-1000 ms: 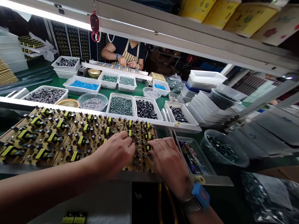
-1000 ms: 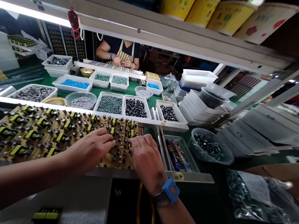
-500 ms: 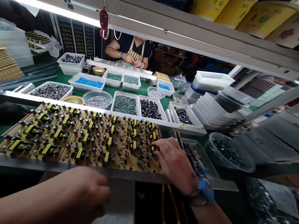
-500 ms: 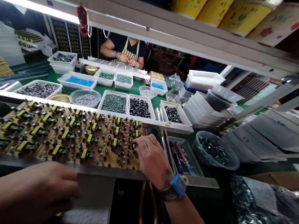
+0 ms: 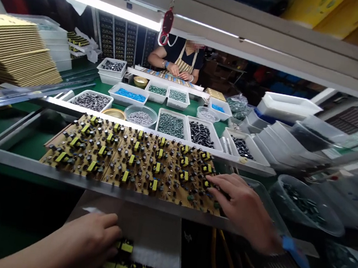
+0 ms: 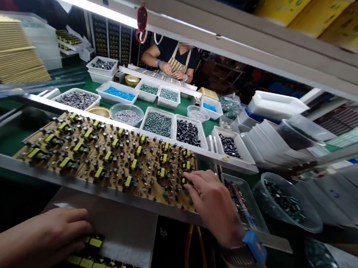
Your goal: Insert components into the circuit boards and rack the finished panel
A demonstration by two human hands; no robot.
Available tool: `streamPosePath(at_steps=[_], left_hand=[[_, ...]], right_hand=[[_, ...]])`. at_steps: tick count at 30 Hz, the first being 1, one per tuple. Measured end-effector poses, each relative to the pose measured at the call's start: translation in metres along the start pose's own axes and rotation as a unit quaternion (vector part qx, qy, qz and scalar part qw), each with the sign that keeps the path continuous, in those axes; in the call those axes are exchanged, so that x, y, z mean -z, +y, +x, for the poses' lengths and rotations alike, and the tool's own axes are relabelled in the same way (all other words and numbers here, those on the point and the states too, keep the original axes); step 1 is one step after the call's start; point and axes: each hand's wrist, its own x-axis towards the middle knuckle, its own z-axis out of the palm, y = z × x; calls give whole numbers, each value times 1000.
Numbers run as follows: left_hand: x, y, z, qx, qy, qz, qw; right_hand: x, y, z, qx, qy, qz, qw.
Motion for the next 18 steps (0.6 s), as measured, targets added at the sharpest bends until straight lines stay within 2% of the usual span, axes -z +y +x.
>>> streamPosePath(at_steps=[3, 5, 6, 8, 9, 10, 12, 13, 14, 15, 18], left_hand=[[8, -3, -5, 44, 14, -105, 993], [16, -5, -9, 99, 36, -265, 959], [19, -7, -11, 130, 41, -357, 924], [25, -8, -13, 179, 44, -526, 830], [26, -7, -13, 193, 44, -589, 784], [27, -6, -12, 202, 49, -635, 744], [29, 0, -9, 213, 57, -694, 685], [30, 4, -7, 216, 57, -710, 668], [31, 9, -5, 214, 55, -714, 665], [32, 14, -2, 206, 53, -708, 674], [37, 29, 9, 169, 41, -660, 731]], right_hand=[[-1, -5, -3, -10, 16, -22, 1000], [-2, -24, -8, -31, 57, -19, 998], [-4, -38, -12, -51, 78, 7, 996], [-8, -74, -20, -100, 82, 118, 985], [-12, -94, -23, -116, 51, 195, 973], [-17, -113, -27, -119, -7, 260, 958], [-32, -144, -32, -97, -117, 346, 926], [-42, -156, -35, -80, -154, 357, 918], [-53, -166, -37, -62, -176, 346, 920], [-65, -173, -40, -46, -182, 316, 930], [-99, -184, -49, -22, -142, 200, 969]])
